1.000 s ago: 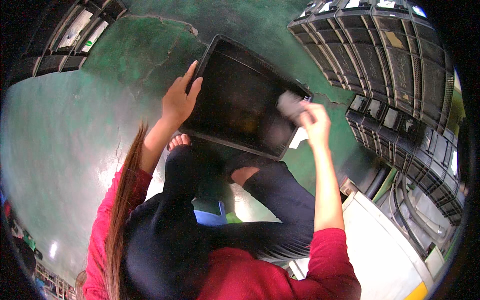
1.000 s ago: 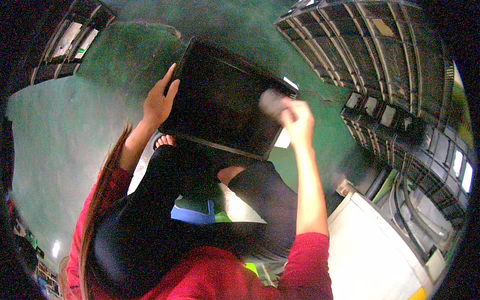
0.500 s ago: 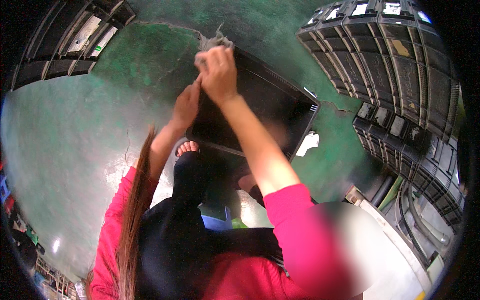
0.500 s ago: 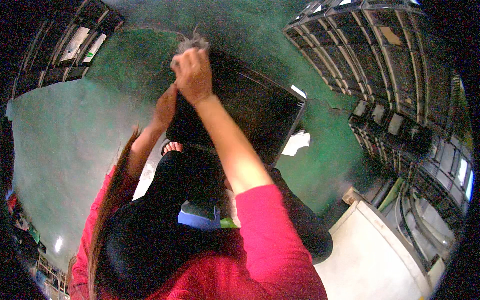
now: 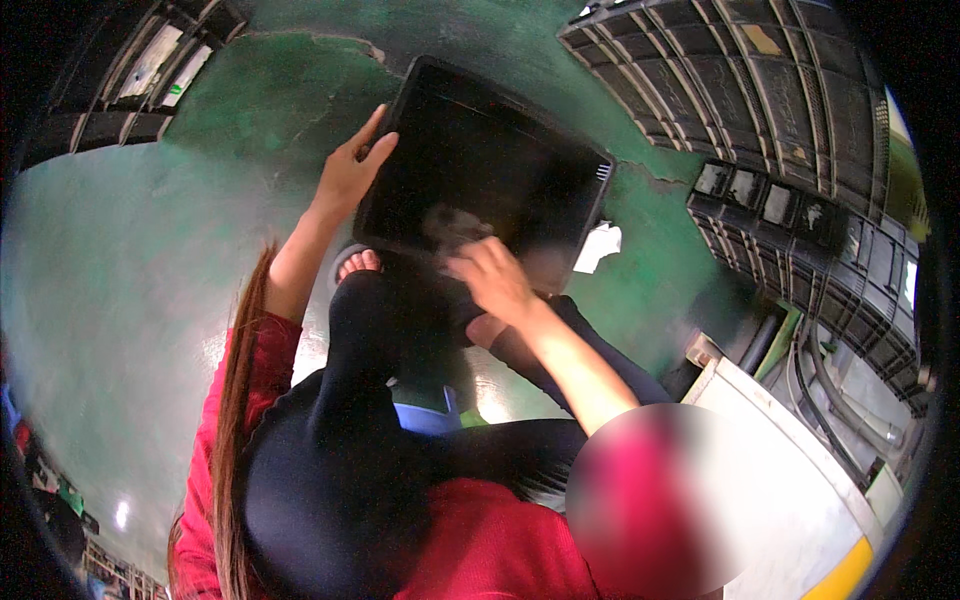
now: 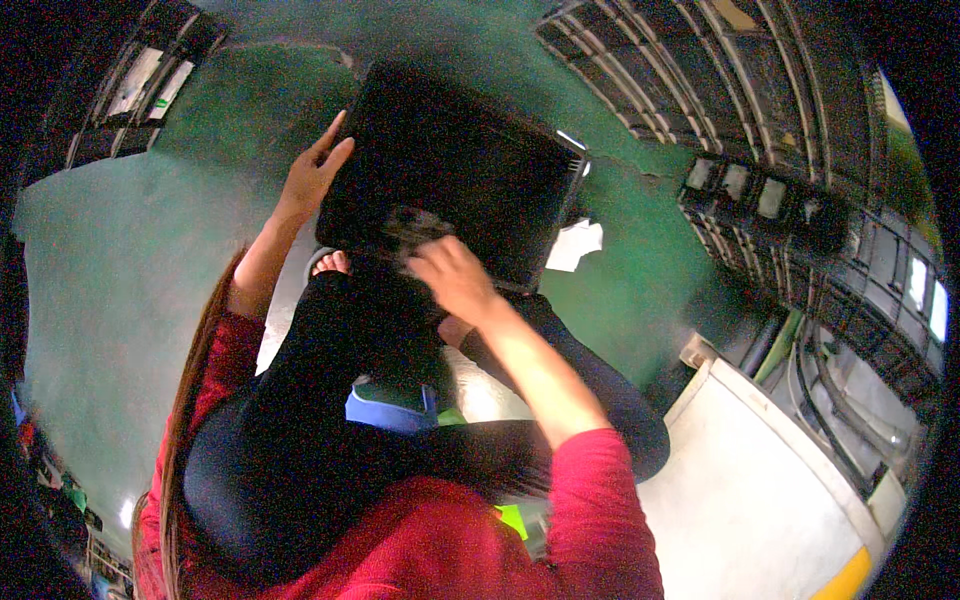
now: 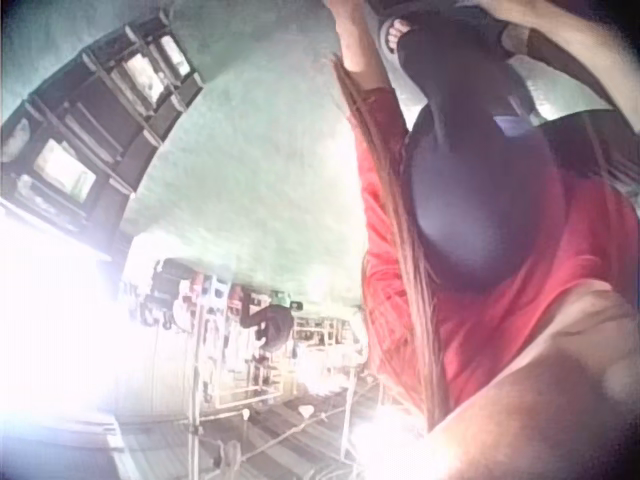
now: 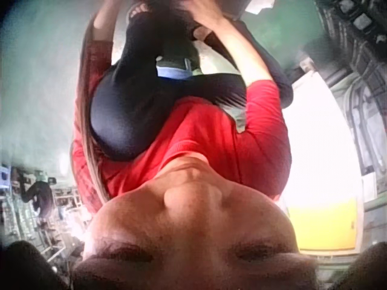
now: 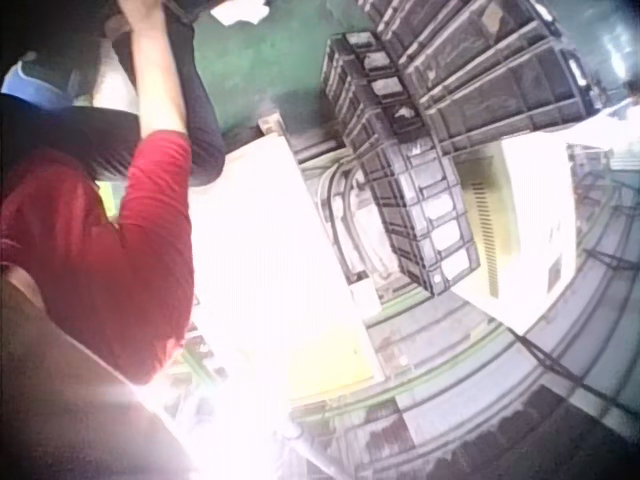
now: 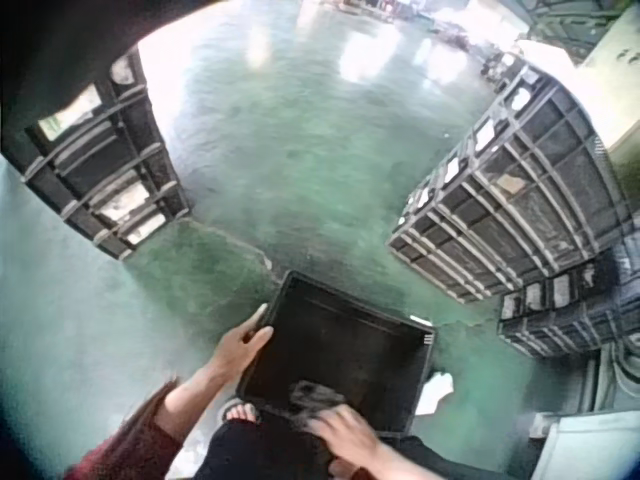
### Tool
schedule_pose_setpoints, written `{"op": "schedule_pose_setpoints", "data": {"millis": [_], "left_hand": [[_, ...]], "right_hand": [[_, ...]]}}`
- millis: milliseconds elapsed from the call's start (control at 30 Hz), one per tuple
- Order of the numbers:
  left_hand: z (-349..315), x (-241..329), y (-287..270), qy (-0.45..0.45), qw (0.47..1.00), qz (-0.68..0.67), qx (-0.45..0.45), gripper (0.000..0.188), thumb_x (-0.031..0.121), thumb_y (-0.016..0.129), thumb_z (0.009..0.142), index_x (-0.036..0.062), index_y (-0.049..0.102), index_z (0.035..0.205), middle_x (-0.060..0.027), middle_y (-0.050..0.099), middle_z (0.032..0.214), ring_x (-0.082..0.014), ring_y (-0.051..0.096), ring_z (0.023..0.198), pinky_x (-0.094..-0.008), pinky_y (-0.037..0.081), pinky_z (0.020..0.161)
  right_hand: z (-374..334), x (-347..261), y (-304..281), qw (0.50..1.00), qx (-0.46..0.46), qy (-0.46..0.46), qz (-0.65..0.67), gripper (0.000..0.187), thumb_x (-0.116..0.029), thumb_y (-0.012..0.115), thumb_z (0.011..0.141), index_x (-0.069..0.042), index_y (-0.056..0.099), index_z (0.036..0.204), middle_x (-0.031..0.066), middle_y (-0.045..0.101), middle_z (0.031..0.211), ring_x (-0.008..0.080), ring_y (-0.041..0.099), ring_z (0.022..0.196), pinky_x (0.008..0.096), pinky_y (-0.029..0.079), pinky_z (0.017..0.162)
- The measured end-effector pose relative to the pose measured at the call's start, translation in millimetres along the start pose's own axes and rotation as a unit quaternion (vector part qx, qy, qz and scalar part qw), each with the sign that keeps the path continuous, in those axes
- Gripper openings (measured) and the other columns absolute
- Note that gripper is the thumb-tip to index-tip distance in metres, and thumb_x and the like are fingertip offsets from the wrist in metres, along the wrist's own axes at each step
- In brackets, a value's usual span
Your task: The person sits on a low stool and repeatedly cleans black plastic crates. They wipe the interior of each crate with a cloth, place a white paper sheet inside, and stack the crates. The person handles the crates one at a time throughout the video.
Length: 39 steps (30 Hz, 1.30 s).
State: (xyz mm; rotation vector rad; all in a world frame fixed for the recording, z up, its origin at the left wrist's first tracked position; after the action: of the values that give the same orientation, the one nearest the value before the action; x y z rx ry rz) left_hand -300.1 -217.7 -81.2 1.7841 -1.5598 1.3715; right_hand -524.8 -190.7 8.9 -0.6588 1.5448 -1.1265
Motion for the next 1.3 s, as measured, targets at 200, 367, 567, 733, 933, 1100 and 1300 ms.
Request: {"op": "schedule_pose_setpoints", "data": {"millis": [200,367,567,733,933,1100,1300], "left_hand": [[-12,18,-8,0.062,0.991,0.043,0.112,0.048,0.043,0.050,0.091,0.0270,0.045,0.136,-0.0165,0.062,0.115,-0.0301,0.059,0.108,-0.0337,0.042,0.091],[-14,29,-8,0.077,0.987,0.067,0.123,0.046,0.045,0.047,0.092,0.0269,0.047,0.135,-0.0163,0.061,0.116,-0.0341,0.056,0.110,-0.0364,0.043,0.091],[-13,28,-8,0.057,0.983,0.139,0.109,0.047,0.044,0.045,0.094,0.0265,0.044,0.137,-0.0173,0.061,0.115,-0.0351,0.056,0.109,-0.0376,0.044,0.089],[-37,93,-13,0.162,0.893,0.374,0.193,0.051,0.035,0.046,0.094,0.0176,0.036,0.141,-0.0225,0.042,0.132,-0.0411,0.038,0.123,-0.0466,0.034,0.099],[-102,120,60,-0.018,0.895,-0.403,-0.188,0.063,0.050,0.042,0.094,0.0138,0.028,0.144,-0.0077,0.045,0.134,-0.0256,0.045,0.121,-0.0369,0.049,0.081],[-96,126,2,0.023,0.906,-0.376,-0.192,0.044,0.033,0.052,0.090,0.0132,0.043,0.129,-0.0035,0.057,0.119,-0.0187,0.059,0.100,-0.0324,0.047,0.068],[-113,117,-26,0.022,0.896,-0.406,-0.179,0.051,0.024,0.053,0.086,0.0122,0.038,0.134,-0.0073,0.056,0.124,-0.0237,0.058,0.106,-0.0370,0.045,0.078]], "right_hand": [[-35,150,-96,0.987,-0.003,0.151,-0.057,0.019,-0.003,0.058,0.076,-0.008,0.058,0.095,0.0116,0.054,0.092,0.0295,0.053,0.090,0.0390,0.046,0.078],[-28,204,-120,0.971,0.142,0.158,-0.112,0.023,-0.004,0.064,0.075,-0.010,0.057,0.097,0.0105,0.052,0.095,0.0321,0.050,0.093,0.0414,0.044,0.082],[-121,113,-50,0.952,0.104,0.285,-0.042,0.022,0.002,0.060,0.074,-0.006,0.056,0.094,0.0140,0.051,0.098,0.0344,0.048,0.099,0.0432,0.041,0.089],[-93,82,-77,0.899,0.087,0.421,0.080,0.013,-0.010,0.063,0.081,-0.008,0.058,0.093,0.0121,0.053,0.098,0.0311,0.055,0.093,0.0419,0.047,0.079],[68,13,-223,0.943,0.168,0.116,0.264,0.048,-0.032,0.071,0.080,-0.006,0.055,0.118,0.0166,0.054,0.112,0.0270,0.055,0.105,0.0380,0.044,0.093],[87,60,-487,0.857,0.487,0.136,-0.096,0.028,-0.014,0.069,0.080,-0.006,0.060,0.105,0.0088,0.058,0.103,0.0212,0.058,0.093,0.0325,0.048,0.079],[139,132,-582,0.764,0.455,0.270,-0.370,0.038,-0.033,0.068,0.076,-0.008,0.062,0.104,0.0126,0.059,0.107,0.0285,0.055,0.103,0.0407,0.046,0.087]]}}
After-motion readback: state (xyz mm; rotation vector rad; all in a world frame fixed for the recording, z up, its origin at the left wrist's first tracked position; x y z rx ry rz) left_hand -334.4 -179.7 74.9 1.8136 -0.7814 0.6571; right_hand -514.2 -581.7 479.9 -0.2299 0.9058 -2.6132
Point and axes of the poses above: each hand's wrist, its own z-axis towards the middle knuckle, its own y-axis out of the palm, x = y × z, the point moved 10 cm from there along z, towards the middle knuckle
